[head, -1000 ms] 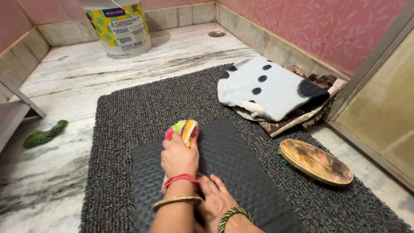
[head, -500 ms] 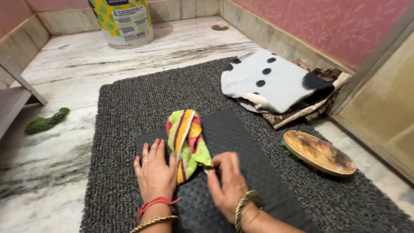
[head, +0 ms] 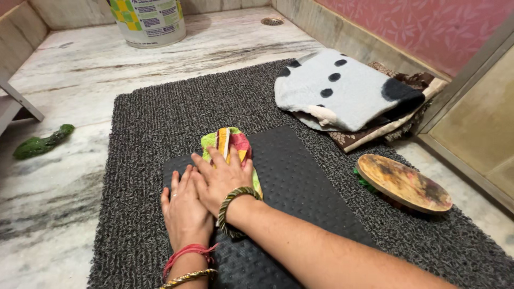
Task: The person wipes a textured black mat with a colorful cloth, then lifts the mat to continue wiping its surface and the floor beneath.
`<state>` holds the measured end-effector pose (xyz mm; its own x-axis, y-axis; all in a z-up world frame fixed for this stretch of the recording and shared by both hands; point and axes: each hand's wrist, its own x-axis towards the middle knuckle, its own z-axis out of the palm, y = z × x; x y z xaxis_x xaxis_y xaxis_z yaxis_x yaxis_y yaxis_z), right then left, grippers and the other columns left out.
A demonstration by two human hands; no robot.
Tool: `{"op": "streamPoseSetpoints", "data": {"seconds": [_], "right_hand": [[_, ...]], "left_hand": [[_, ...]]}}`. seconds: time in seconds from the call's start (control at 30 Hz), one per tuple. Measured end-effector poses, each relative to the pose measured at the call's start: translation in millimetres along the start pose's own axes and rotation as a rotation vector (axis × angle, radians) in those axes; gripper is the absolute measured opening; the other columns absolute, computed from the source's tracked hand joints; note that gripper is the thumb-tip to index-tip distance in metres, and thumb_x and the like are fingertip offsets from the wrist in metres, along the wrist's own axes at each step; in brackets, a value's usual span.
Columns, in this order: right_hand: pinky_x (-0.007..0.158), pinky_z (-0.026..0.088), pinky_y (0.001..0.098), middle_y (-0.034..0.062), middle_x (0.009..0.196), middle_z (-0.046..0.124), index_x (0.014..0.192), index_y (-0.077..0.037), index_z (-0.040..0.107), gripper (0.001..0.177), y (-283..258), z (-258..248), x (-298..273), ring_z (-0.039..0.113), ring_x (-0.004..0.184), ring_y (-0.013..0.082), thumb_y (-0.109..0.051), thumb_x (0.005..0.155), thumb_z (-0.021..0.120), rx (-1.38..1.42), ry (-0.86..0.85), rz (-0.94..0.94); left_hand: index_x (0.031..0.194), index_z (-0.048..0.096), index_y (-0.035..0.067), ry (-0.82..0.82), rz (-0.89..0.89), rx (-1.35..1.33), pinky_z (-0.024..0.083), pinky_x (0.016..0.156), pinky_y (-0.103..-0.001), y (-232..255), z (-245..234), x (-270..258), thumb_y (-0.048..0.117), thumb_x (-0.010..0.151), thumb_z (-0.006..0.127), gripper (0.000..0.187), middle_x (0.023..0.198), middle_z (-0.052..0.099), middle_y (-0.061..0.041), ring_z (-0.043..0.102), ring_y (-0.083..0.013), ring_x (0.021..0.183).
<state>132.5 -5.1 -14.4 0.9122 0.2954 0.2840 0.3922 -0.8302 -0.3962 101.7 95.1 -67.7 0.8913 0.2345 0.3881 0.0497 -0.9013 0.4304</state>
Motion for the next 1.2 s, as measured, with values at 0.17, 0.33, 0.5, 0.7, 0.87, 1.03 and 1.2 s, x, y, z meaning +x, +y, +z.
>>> {"op": "streamPoseSetpoints", "data": {"seconds": [0.17,0.33,0.5,0.7,0.87,1.03,1.2], "right_hand": [[0.107,0.026,0.0702,0.0100,0.157,0.037,0.127,-0.025,0.069,0.043,18.8,-8.1,-1.2,0.025,0.146,0.0469,-0.035,0.086,0.063,-0.123,-0.029,-0.002],[0.105,0.035,0.0633,0.0136,0.157,0.037,0.126,-0.018,0.069,0.041,36.7,-19.1,0.7,0.030,0.139,0.0482,-0.025,0.086,0.066,-0.185,-0.040,-0.047],[0.104,0.038,0.0579,0.0093,0.151,0.044,0.126,-0.018,0.069,0.048,66.1,-32.5,-0.1,0.034,0.140,0.0417,-0.014,0.078,0.068,-0.229,-0.056,-0.034],[0.103,0.039,0.0576,0.0097,0.149,0.045,0.125,-0.018,0.069,0.047,90.8,-47.4,-4.3,0.035,0.138,0.0403,-0.014,0.078,0.068,-0.273,-0.042,0.050],[0.104,0.039,0.0576,0.0110,0.150,0.042,0.126,-0.020,0.068,0.050,82.0,-44.0,-0.9,0.036,0.136,0.0415,-0.011,0.077,0.069,-0.274,0.006,0.171],[0.105,0.041,0.0536,0.0177,0.144,0.045,0.139,-0.021,0.060,0.063,38.1,-10.1,13.1,0.046,0.128,0.0395,-0.013,0.077,0.069,-0.236,-0.067,-0.002],[0.104,0.042,0.0546,0.0098,0.143,0.055,0.140,-0.016,0.061,0.055,17.9,6.8,6.4,0.050,0.126,0.0368,-0.019,0.085,0.066,0.094,0.026,-0.288]], "left_hand": [[0.140,0.060,0.011,0.033,-0.020,0.029,0.023,0.121,-0.046,-3.1,4.8,0.5,0.029,0.100,0.044,0.047,0.152,0.053,-0.003,0.037,-0.0241,0.147],[0.138,0.062,0.010,0.056,-0.033,0.041,0.024,0.121,-0.045,0.8,3.4,-1.4,0.032,0.100,0.043,0.047,0.150,0.055,-0.003,0.039,-0.0244,0.147],[0.138,0.062,0.011,0.065,-0.031,0.085,0.024,0.121,-0.045,3.7,-0.5,-1.1,0.035,0.099,0.045,0.049,0.150,0.054,-0.002,0.040,-0.0237,0.146],[0.137,0.062,0.011,0.063,-0.030,0.148,0.025,0.120,-0.043,10.1,-2.6,-0.5,0.042,0.097,0.046,0.054,0.150,0.054,-0.002,0.040,-0.0231,0.145],[0.139,0.061,0.011,0.072,-0.018,0.204,0.025,0.121,-0.044,6.5,2.8,-1.7,0.037,0.102,0.041,0.050,0.152,0.053,-0.001,0.040,-0.0226,0.147],[0.141,0.058,0.010,0.054,-0.010,0.205,0.025,0.121,-0.045,3.4,8.3,-1.2,0.034,0.103,0.039,0.049,0.154,0.051,-0.003,0.039,-0.0233,0.147],[0.143,0.056,0.008,0.082,0.067,0.199,0.025,0.118,-0.046,-3.3,8.2,-2.2,0.032,0.097,0.044,0.054,0.152,0.052,-0.004,0.039,-0.0244,0.145]]}}
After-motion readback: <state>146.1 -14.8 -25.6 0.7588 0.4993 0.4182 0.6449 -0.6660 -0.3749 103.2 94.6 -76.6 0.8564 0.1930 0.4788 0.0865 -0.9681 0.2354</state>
